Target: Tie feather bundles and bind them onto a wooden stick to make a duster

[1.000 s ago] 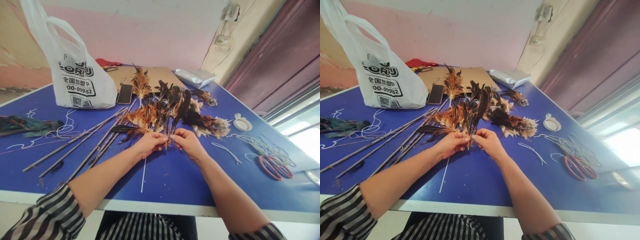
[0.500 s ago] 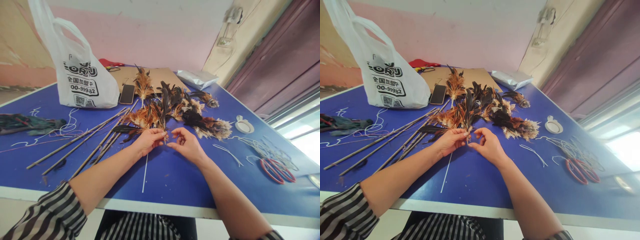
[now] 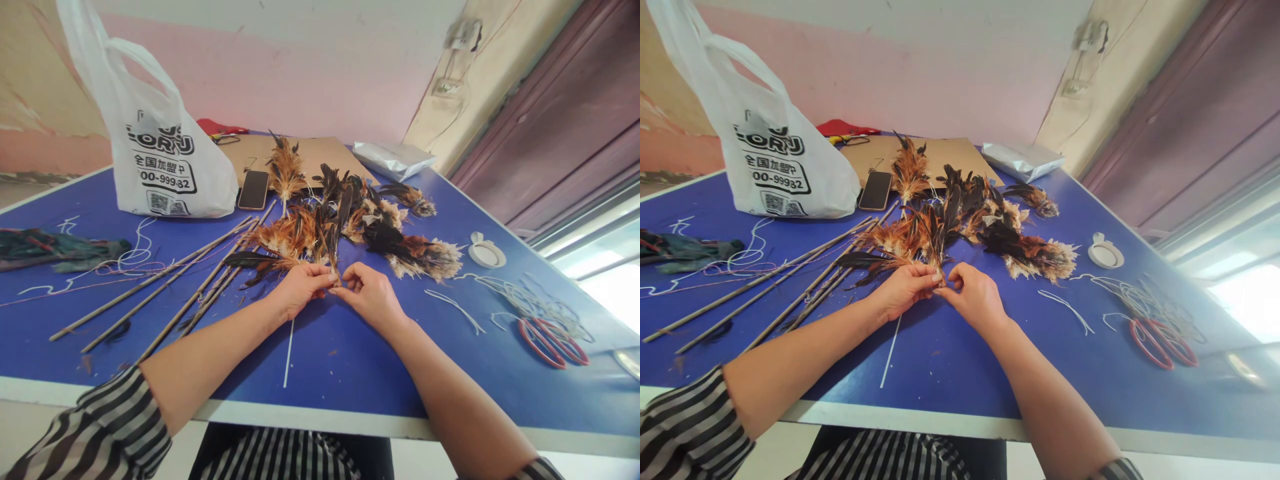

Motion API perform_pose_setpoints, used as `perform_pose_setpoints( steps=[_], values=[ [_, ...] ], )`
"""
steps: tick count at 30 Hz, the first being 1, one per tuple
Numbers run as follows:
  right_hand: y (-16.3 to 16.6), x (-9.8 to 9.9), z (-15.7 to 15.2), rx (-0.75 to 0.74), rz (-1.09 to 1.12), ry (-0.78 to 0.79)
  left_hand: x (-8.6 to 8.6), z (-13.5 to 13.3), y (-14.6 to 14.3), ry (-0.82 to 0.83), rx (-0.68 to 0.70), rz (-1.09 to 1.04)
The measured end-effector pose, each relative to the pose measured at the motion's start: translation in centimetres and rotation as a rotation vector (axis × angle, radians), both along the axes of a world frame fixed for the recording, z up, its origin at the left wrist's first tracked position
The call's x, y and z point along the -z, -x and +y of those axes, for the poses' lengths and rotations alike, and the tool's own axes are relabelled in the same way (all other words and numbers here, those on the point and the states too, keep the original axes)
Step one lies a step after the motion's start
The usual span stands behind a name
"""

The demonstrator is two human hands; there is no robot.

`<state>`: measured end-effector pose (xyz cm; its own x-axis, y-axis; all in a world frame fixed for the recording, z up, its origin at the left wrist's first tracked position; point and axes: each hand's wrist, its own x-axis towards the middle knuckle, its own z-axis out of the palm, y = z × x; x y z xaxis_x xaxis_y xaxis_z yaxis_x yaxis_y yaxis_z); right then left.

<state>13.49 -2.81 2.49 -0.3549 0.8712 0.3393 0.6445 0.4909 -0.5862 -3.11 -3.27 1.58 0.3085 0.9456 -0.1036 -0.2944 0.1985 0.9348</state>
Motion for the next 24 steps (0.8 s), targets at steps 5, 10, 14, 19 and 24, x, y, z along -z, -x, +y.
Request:
perform_pose_setpoints(
  steps=[5, 10, 14, 19, 24],
  values=[
    [-0.2, -0.5, 0.4, -0.072, 0.279, 0.355, 0.5, 0.0, -0.1, -0.139, -0.051, 0.239],
    [0.1, -0.8, 0.3, -0.054, 0.510, 0.537, 0.7, -0.4, -0.6, -0.177, 0.076, 0.308],
    [0.3, -0.2, 0.4, 0.006, 0.532, 0.503, 0.8, -0.6, -0.9, -0.152, 0.070, 0.256],
    [0.2, 0.0, 0.7, 0.062, 0.526, 0.435, 0.9, -0.6, -0.9, -0.229, 0.037, 0.300],
    [0.9, -0.1, 0.2, 0.090, 0.494, 0.439, 1.4, -0.7, -0.8, -0.352, -0.033, 0.474]
  ],
)
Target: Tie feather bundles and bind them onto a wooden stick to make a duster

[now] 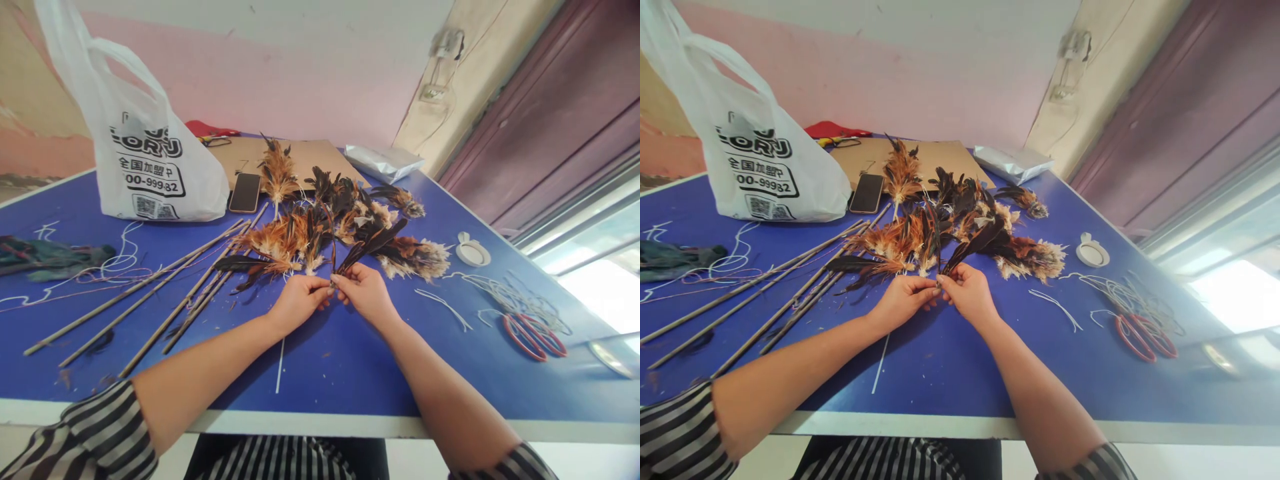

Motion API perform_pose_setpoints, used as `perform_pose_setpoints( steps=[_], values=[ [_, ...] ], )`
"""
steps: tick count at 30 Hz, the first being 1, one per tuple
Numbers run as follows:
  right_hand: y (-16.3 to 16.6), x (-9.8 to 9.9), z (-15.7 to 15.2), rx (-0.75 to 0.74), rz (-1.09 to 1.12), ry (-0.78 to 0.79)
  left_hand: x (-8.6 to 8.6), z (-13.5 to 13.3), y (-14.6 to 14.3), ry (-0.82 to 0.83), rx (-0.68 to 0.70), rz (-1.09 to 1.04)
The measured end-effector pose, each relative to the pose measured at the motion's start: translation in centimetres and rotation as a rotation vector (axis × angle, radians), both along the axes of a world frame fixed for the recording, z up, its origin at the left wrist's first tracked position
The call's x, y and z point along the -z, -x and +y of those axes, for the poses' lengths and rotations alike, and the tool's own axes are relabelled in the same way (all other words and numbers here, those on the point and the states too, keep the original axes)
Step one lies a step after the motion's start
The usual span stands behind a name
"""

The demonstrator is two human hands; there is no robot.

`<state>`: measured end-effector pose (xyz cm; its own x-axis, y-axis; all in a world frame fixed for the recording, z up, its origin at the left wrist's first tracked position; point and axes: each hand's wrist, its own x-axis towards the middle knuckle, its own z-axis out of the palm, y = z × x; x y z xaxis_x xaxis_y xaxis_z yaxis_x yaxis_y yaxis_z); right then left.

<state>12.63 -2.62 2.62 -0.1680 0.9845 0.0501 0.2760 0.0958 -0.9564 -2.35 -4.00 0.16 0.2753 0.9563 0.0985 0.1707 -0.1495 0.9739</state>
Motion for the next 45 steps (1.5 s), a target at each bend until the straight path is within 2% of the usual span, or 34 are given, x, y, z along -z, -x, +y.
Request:
perform_pose_setpoints(
  steps=[2, 4, 6, 7, 8, 10, 12, 14, 16, 20, 22, 24, 26, 30, 33, 38, 42, 45],
  values=[
    [0.2, 0.0, -0.1, -0.024, 0.009, 0.000, 0.1, 0.0, 0.0, -0.052, -0.008, 0.043],
    [-0.2, -0.2, 0.0, -0.112, 0.016, 0.001, 0.2, 0.0, 0.0, -0.065, 0.005, 0.036],
    [-1.4, -0.7, 0.5, -0.176, -0.038, -0.020, 0.1, 0.2, -0.1, -0.011, -0.003, -0.025],
    [-2.4, -1.0, 1.0, -0.150, -0.103, -0.060, 0.1, 0.2, -0.1, 0.034, -0.014, -0.065],
    [-3.6, -1.3, 1.5, -0.083, -0.199, -0.118, 0.1, 0.3, -0.2, 0.081, -0.026, -0.105],
    [-6.5, -1.8, 2.6, 0.162, -0.463, -0.268, 0.0, 0.3, -0.3, 0.164, -0.044, -0.177],
    [-9.3, -2.0, 3.7, 0.363, -0.761, -0.321, 0.0, 0.3, -0.5, 0.221, -0.041, -0.227],
    [-11.4, -2.1, 4.5, 0.456, -0.990, -0.262, -0.2, 0.2, -0.5, 0.257, -0.028, -0.249],
    [-12.5, -2.0, 4.8, 0.471, -1.126, -0.148, -0.4, 0.0, -0.6, 0.283, -0.013, -0.251],
    [-12.7, -1.6, 5.0, 0.450, -1.218, 0.017, -0.7, -0.1, -0.6, 0.329, -0.002, -0.267],
    [-12.6, -1.3, 5.0, 0.426, -1.192, 0.009, -0.6, -0.1, -0.6, 0.337, 0.000, -0.285],
    [-12.4, -1.1, 4.9, 0.336, -1.073, -0.023, -0.5, 0.0, -0.5, 0.347, -0.002, -0.303],
    [-11.9, -1.1, 4.7, 0.182, -0.823, 0.005, -0.4, 0.1, -0.5, 0.362, -0.005, -0.322],
    [-9.0, -1.2, 3.5, -0.142, -0.245, 0.185, -0.4, 0.2, -0.5, 0.395, -0.028, -0.366],
    [-6.0, -1.2, 2.4, -0.279, -0.055, 0.225, -0.5, 0.2, -0.5, 0.408, -0.038, -0.391],
    [-2.5, -0.6, 1.0, -0.291, -0.038, 0.151, -0.7, 0.1, -0.5, 0.398, -0.028, -0.386],
    [-1.8, -0.5, 0.6, -0.209, -0.074, 0.063, -0.8, 0.2, -0.4, 0.411, -0.031, -0.396],
    [-1.7, -0.6, 0.5, -0.205, -0.050, 0.061, -0.7, 0.2, -0.4, 0.414, -0.014, -0.407]
  ],
)
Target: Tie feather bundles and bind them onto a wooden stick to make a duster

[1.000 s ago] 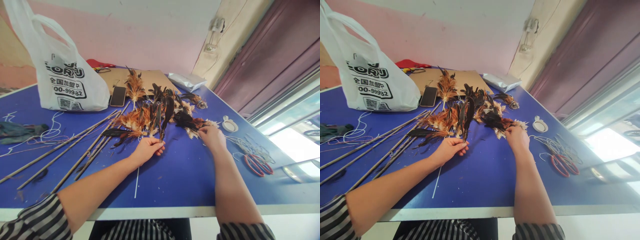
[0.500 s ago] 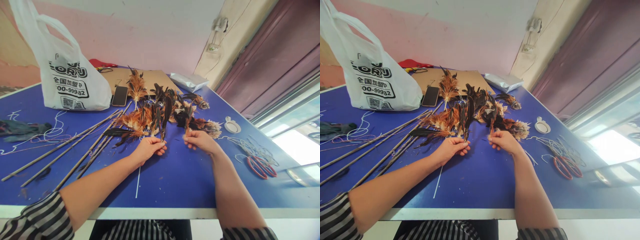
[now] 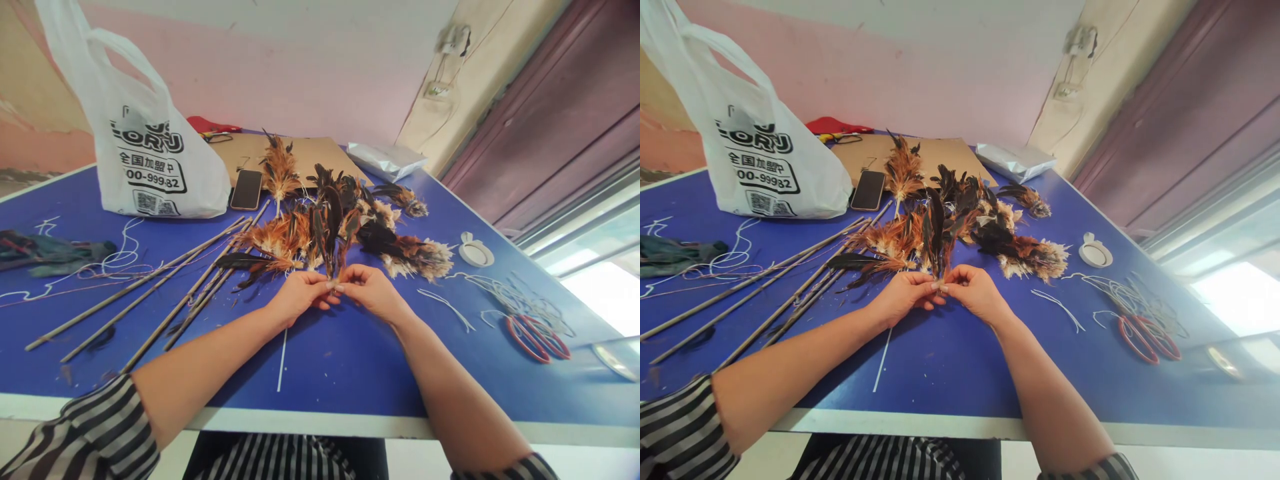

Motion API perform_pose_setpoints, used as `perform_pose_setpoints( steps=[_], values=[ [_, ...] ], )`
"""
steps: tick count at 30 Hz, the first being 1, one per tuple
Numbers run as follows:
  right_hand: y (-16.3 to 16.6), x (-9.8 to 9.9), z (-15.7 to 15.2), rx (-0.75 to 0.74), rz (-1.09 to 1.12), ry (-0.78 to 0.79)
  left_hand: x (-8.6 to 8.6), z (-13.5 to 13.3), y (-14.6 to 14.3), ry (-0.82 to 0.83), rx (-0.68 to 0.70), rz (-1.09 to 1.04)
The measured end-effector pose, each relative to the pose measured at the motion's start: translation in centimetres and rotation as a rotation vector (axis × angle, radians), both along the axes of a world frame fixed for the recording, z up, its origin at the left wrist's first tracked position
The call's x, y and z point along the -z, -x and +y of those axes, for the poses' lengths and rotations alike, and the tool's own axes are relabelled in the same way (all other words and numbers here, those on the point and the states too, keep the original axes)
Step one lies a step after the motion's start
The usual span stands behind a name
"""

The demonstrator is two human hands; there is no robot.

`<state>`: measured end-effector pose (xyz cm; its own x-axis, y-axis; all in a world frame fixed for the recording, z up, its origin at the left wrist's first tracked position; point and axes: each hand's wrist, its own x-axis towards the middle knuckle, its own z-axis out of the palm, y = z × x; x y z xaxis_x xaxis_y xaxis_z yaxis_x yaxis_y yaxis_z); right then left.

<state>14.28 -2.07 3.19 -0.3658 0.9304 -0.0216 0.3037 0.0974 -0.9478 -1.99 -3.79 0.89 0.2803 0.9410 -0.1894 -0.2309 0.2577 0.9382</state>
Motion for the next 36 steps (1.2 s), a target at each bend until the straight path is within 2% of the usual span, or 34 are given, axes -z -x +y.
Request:
perform_pose_setpoints(
  steps=[11, 20, 27, 32, 36],
  values=[
    [-0.3, -0.1, 0.1, 0.005, 0.037, 0.042, 0.2, 0.0, 0.0, -0.122, 0.021, 0.059],
    [0.5, 0.2, 0.0, 0.068, 0.044, -0.079, 0.2, 0.0, 0.2, -0.244, -0.030, 0.222],
    [1.4, 0.4, -0.4, 0.159, 0.075, -0.131, 0.1, 0.2, 0.3, -0.220, -0.078, 0.192],
    [0.9, -0.2, -0.5, 0.075, 0.062, -0.017, 0.1, 0.2, 0.4, -0.206, -0.076, 0.194],
    [0.3, -0.6, -0.4, 0.067, 0.013, -0.035, 0.3, 0.2, 0.3, -0.203, -0.064, 0.208]
  ],
)
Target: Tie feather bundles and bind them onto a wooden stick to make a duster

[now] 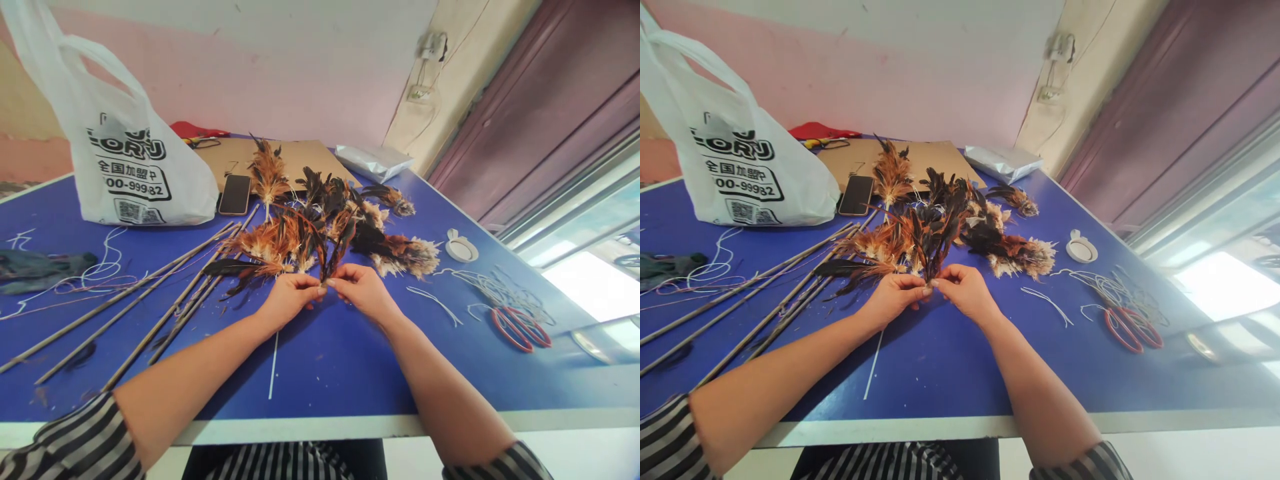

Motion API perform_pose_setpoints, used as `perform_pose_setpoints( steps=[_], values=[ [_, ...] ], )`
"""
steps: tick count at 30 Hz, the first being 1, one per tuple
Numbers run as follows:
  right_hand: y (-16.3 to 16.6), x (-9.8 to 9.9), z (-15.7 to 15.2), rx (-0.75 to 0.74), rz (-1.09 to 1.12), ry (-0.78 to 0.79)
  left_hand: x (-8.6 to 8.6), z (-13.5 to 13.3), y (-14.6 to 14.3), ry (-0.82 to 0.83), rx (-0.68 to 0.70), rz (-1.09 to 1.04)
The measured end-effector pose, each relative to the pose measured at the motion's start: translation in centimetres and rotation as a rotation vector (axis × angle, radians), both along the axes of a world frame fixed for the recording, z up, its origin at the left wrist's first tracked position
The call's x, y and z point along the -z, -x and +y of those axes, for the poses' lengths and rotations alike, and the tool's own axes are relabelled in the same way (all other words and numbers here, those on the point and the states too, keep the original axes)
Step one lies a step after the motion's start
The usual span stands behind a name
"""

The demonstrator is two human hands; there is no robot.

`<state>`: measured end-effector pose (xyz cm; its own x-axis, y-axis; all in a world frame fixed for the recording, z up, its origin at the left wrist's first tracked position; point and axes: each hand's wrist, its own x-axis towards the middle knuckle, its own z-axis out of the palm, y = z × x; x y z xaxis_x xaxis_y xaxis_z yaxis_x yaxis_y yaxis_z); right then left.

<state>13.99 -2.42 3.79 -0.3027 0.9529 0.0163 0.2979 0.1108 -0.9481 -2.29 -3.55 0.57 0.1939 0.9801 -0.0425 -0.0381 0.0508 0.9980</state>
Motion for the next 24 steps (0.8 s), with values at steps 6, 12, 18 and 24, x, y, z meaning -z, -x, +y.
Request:
perform_pose_setpoints(
  steps=[6, 12, 18, 24],
  values=[
    [0.4, 0.7, 0.2, 0.046, -0.029, -0.139, 0.3, 0.1, 0.1, -0.044, 0.014, 0.031],
    [1.0, 1.2, -0.3, 0.107, -0.078, -0.355, 0.2, 0.3, 0.3, -0.074, -0.011, 0.074],
    [1.6, 1.1, -0.8, 0.161, -0.144, -0.486, 0.0, 0.3, 0.3, -0.102, -0.078, 0.078],
    [1.9, 1.4, -0.6, 0.169, 0.062, -0.173, -0.1, 0.3, 0.3, -0.056, -0.062, 0.036]
  ],
)
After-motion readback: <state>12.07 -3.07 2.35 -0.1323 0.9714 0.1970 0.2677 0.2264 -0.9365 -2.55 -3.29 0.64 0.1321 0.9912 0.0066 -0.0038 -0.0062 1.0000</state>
